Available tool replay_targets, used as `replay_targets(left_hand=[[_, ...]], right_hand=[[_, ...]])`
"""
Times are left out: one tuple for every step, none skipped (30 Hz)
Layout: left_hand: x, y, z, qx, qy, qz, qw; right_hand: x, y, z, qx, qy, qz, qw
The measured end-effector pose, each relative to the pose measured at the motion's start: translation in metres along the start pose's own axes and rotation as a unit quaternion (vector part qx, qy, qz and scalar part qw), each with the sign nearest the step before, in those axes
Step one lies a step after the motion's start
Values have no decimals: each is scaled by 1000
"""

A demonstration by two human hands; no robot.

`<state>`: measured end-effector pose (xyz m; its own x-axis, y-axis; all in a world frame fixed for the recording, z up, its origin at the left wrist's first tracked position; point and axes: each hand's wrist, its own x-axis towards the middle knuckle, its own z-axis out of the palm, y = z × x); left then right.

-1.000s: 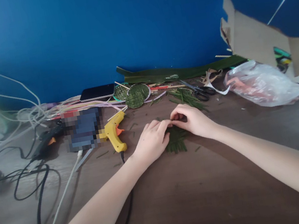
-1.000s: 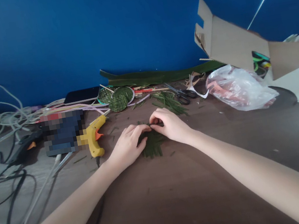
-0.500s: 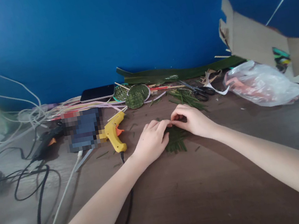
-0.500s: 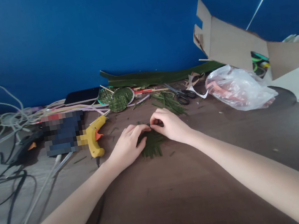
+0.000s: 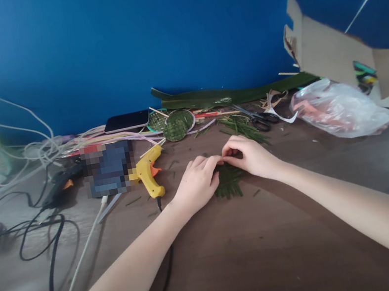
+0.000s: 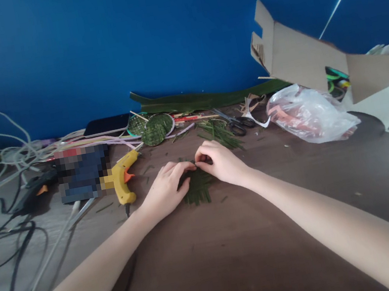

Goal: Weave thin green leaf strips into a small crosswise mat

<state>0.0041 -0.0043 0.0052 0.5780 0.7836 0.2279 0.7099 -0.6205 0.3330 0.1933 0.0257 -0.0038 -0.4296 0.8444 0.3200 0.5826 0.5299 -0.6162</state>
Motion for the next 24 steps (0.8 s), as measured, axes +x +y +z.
replay_targets(left_hand=[[0, 0, 0, -1, 0, 0, 1000], [0, 0, 0, -1, 0, 0, 1000], [0, 0, 0, -2, 0, 0, 1000], [0, 1, -1, -2, 0, -1, 1000], [0, 1, -1, -3, -1, -2, 1000], [0, 1, -1, -4, -1, -3, 1000], [0, 1, -1, -5, -1, -3, 1000], [0, 1, -1, -6, -2, -3, 1000], [0, 1, -1, -7, -1, -4, 1000], [0, 2, -2, -8, -1, -4, 1000], [0, 2, -2, -8, -1, -4, 1000], [0, 2, -2, -8, -1, -4, 1000], [0, 2, -2, -8, -1, -4, 1000], [0, 2, -2, -8, 0, -3, 1000], [0, 2, -1, -7, 0, -2, 1000], [1, 1, -1, -6, 0, -2, 1000], [1, 1, -1, -6, 0, -2, 1000], [1, 1, 0, -5, 0, -1, 1000], [1, 1, 0, -4, -1, -2, 1000], [1, 1, 0, -2, -1, -1, 1000], [0, 1, -1, -2, -2, -1, 1000], [0, 1, -1, -1, -3, -1, 1000], [0, 2, -3, -1, -3, -1, 1000], [-1, 2, -4, -1, -3, -2, 1000]], right_hand=[[0, 0, 0, 0, 0, -1, 1000], [0, 0, 0, 0, 0, -2, 1000], [0, 0, 0, 0, 0, -2, 1000], [0, 0, 0, 0, 0, -2, 1000], [0, 0, 0, -1, 0, -2, 1000], [0, 0, 0, -1, 0, -2, 1000], [0, 0, 0, -1, 0, -3, 1000], [0, 1, 0, -1, 0, -3, 1000], [0, 1, 0, -1, 1, -3, 1000], [0, 1, 0, 0, 1, -3, 1000], [0, 0, 0, 1, 2, -3, 1000], [0, 0, 0, 1, 2, -3, 1000], [0, 0, 0, 2, 1, -2, 1000], [0, 0, 0, 2, -1, -1, 1000], [0, 0, 0, 2, -2, 0, 1000], [0, 0, 0, 1, -3, 1, 1000], [0, 0, 0, 2, -3, 2, 1000], [0, 0, 0, 3, -2, 2, 1000], [0, 0, 0, 4, -1, 1, 1000], [0, 0, 0, 5, 0, 1, 1000], [0, 0, 0, 5, 1, 0, 1000], [0, 0, 0, 4, 1, -1, 1000], [-1, 0, 0, 3, 0, -3, 1000], [-2, 0, -1, 2, -1, -4, 1000]])
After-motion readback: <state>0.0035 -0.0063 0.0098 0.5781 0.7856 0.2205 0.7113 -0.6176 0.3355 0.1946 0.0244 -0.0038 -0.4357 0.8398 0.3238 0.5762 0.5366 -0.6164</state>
